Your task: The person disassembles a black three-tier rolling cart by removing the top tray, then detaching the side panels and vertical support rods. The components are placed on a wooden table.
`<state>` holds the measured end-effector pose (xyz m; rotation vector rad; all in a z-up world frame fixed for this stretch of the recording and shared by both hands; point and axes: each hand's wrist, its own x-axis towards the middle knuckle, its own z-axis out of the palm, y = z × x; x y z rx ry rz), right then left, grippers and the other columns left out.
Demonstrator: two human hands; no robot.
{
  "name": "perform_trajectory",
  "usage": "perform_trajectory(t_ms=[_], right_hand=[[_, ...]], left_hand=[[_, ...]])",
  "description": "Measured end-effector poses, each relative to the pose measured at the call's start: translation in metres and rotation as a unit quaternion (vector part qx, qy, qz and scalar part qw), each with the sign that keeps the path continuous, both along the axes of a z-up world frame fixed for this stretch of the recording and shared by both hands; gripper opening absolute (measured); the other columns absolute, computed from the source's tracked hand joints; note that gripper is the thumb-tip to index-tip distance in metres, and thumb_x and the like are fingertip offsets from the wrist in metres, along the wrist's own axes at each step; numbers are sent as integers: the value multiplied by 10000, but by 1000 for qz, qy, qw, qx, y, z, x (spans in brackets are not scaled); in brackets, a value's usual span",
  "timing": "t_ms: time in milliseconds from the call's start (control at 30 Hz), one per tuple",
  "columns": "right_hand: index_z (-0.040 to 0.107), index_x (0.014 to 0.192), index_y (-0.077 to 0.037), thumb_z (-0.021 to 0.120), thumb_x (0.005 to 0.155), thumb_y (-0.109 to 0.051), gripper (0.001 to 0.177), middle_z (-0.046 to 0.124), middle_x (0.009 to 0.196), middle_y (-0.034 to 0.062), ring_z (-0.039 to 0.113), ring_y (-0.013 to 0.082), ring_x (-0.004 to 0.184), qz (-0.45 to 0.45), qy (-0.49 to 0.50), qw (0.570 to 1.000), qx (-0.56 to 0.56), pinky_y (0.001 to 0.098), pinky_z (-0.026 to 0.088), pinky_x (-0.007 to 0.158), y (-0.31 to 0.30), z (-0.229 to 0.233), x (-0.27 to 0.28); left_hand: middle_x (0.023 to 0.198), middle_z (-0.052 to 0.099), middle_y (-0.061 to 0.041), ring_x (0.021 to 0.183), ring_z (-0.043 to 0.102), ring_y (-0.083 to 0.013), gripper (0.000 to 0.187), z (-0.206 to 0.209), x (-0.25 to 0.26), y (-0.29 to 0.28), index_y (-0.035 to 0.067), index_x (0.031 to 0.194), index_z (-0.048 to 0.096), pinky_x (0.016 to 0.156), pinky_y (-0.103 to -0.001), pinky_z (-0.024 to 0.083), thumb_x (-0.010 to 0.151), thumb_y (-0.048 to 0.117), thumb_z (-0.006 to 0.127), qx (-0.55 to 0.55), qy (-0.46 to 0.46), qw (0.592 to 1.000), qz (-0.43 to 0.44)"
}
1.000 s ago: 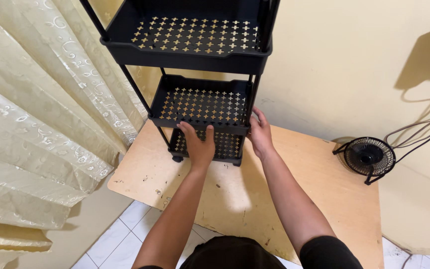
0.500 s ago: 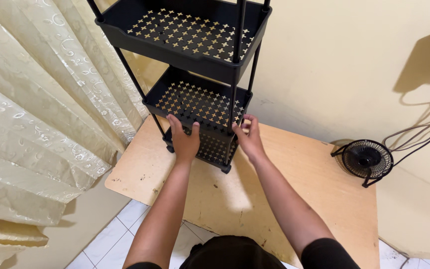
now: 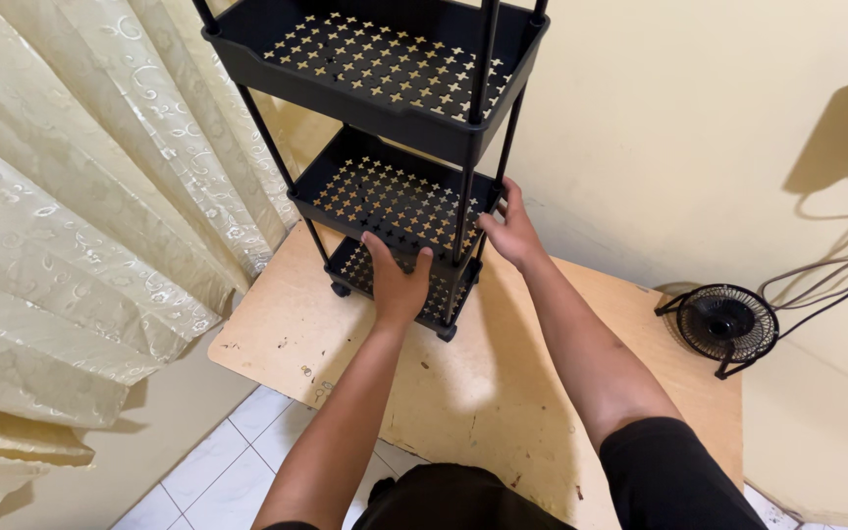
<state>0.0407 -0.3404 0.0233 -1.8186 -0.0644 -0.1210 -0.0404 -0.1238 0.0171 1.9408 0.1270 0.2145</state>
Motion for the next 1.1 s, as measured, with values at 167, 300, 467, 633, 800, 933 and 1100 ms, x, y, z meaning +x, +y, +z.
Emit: perform_trajectory(t_ms=[167, 300, 467, 633, 800, 933, 1100], right_hand=[[201, 1568, -73, 672, 828, -126, 879, 387, 1575, 204, 433, 371, 1465, -22, -13, 999, -27, 462, 468, 1111, 3, -1, -16], [229, 1509, -35, 717, 809, -183, 867, 414, 1508, 200, 455, 354, 1441, -39, -34, 997, -50, 471, 548, 1000, 7, 1, -35], [221, 1525, -24, 786, 844, -292, 925, 379, 1500, 224, 516, 359, 1371, -90, -54, 989, -100, 459, 508, 1053, 14, -3, -54], [210, 1531, -26, 794, 838, -405, 982, 359, 1487, 217, 533, 352, 1336, -115, -47, 987, -106, 456, 510, 1029, 22, -2, -70], [162, 1572, -31, 777, 857, -522, 1063, 343, 1480, 207, 514, 363, 1360, -118, -20, 982, -142, 475, 462, 1075, 28, 3, -85], [145, 1574, -35, 755, 840, -576, 1097, 324, 1494, 203, 504, 362, 1370, -119, 2, 980, -158, 482, 464, 1066, 31, 8, -89], [172, 1563, -31, 783, 831, -558, 1089, 324, 1499, 201, 512, 365, 1363, -124, -3, 982, -143, 480, 461, 1078, 31, 9, -90]], left_hand=[[1692, -2, -299, 1574, 65, -398, 1044, 0, 3, 13, -91, 1579, -87, 1250, -376, 140, 983, 356, 645, 7, -7, 999, -39], [1636, 288, -272, 1489, 399, -339, 1041, 6, 2, 31, -69, 1590, -45, 1192, -335, 320, 938, 341, 655, -7, -12, 997, -71], [1466, 577, -191, 1336, 584, -298, 1019, 14, 10, 46, -17, 1608, -13, 1100, -325, 435, 910, 315, 650, 28, 24, 994, -102], [1475, 565, -199, 1342, 566, -306, 1003, 15, 21, 58, 31, 1627, 20, 1094, -330, 431, 903, 298, 659, 60, 30, 991, -115], [1425, 622, -167, 1323, 602, -274, 963, 14, 29, 65, 87, 1639, 130, 1094, -309, 435, 862, 295, 659, 68, 71, 990, -97], [1442, 615, -168, 1326, 610, -268, 885, 4, 22, 61, 67, 1627, 169, 1090, -311, 446, 919, 306, 644, 26, 1, 996, -87], [1409, 654, -135, 1277, 633, -221, 745, -15, 1, 43, 93, 1632, 270, 1070, -305, 452, 1023, 416, 554, -52, -41, 996, -67]])
